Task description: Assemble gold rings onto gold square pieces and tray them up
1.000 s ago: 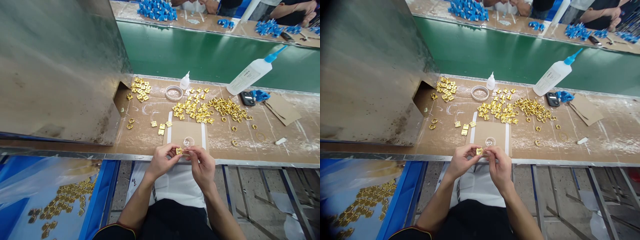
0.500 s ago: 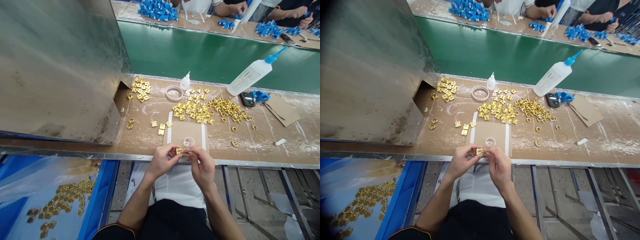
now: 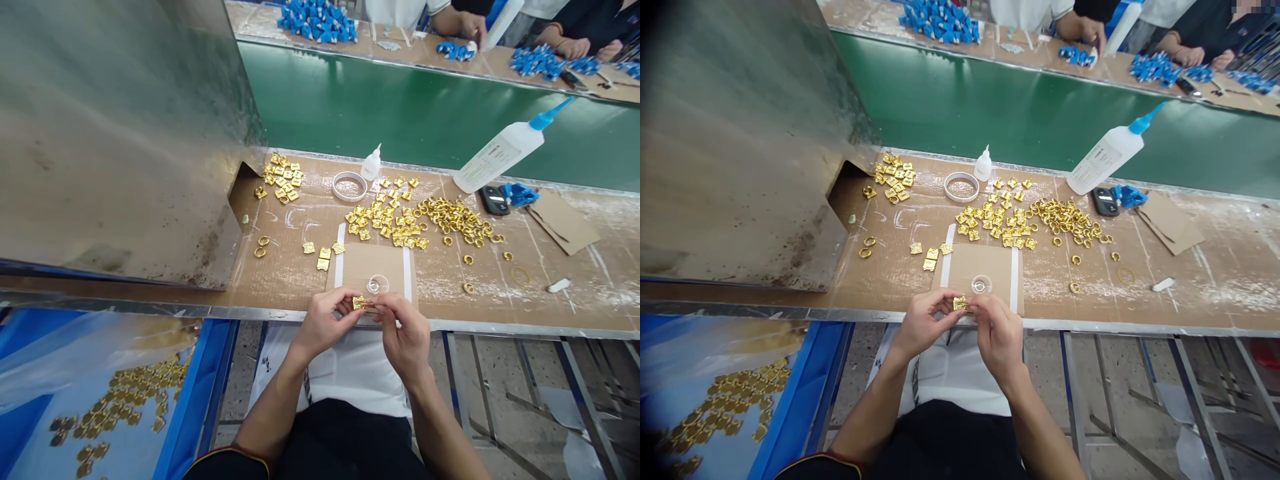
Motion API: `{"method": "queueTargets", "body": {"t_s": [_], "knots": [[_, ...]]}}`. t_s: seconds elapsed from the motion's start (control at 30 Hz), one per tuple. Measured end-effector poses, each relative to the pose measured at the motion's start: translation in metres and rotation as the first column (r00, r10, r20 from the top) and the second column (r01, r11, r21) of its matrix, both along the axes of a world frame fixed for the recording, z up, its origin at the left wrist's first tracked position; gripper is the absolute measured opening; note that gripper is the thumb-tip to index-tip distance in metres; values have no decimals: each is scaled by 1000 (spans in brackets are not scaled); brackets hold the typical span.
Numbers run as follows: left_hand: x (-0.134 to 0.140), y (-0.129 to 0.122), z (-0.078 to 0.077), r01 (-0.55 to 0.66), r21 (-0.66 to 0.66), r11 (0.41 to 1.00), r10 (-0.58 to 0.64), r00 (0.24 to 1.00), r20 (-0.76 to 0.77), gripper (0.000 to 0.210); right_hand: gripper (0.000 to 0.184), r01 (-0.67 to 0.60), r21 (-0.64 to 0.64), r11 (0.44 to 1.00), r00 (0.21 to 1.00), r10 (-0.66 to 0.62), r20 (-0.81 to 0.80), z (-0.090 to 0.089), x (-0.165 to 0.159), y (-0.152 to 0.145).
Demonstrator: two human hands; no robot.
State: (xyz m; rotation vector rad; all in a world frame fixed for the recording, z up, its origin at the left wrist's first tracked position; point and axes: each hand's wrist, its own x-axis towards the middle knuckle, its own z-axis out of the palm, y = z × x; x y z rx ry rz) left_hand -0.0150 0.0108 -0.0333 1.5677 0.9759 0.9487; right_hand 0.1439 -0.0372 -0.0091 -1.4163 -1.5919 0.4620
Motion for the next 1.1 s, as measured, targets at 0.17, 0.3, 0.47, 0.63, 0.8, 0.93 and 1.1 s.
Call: {"method": "queueTargets", "body": {"t_s": [0.17,0.3,0.47,0.63,0.8,0.93,1.1], "knots": [[0,0,1,8,3,1000,-8,1000,5,16,20,18,17,1000,1000,-18,-23,-1,-2,0],[0,0,1,0,0,1000,0,1000,-10,16,20,32,0,999,999,-32,-5,0,-3,1],[0,0,1,4,-3,1000,-4,1000,-6,16,19,26,3,1000,1000,-26,2,1,-2,1],[0,0,0,3,-9,1000,-3,1000,-3,16,19,22,7,1000,1000,-21,-16,-1,-2,1],[-1,-1,1,7,-3,1000,-7,1000,-1,14,19,18,24,1000,999,-17,-28,0,-3,1],[-3,-1,0,1,36,999,-1,1000,17,12,22,27,46,999,1000,-26,-9,4,-6,3],[-4,2,-5,3,67,998,-5,1000,24,13,23,30,79,996,999,-33,34,5,-8,5]]}}
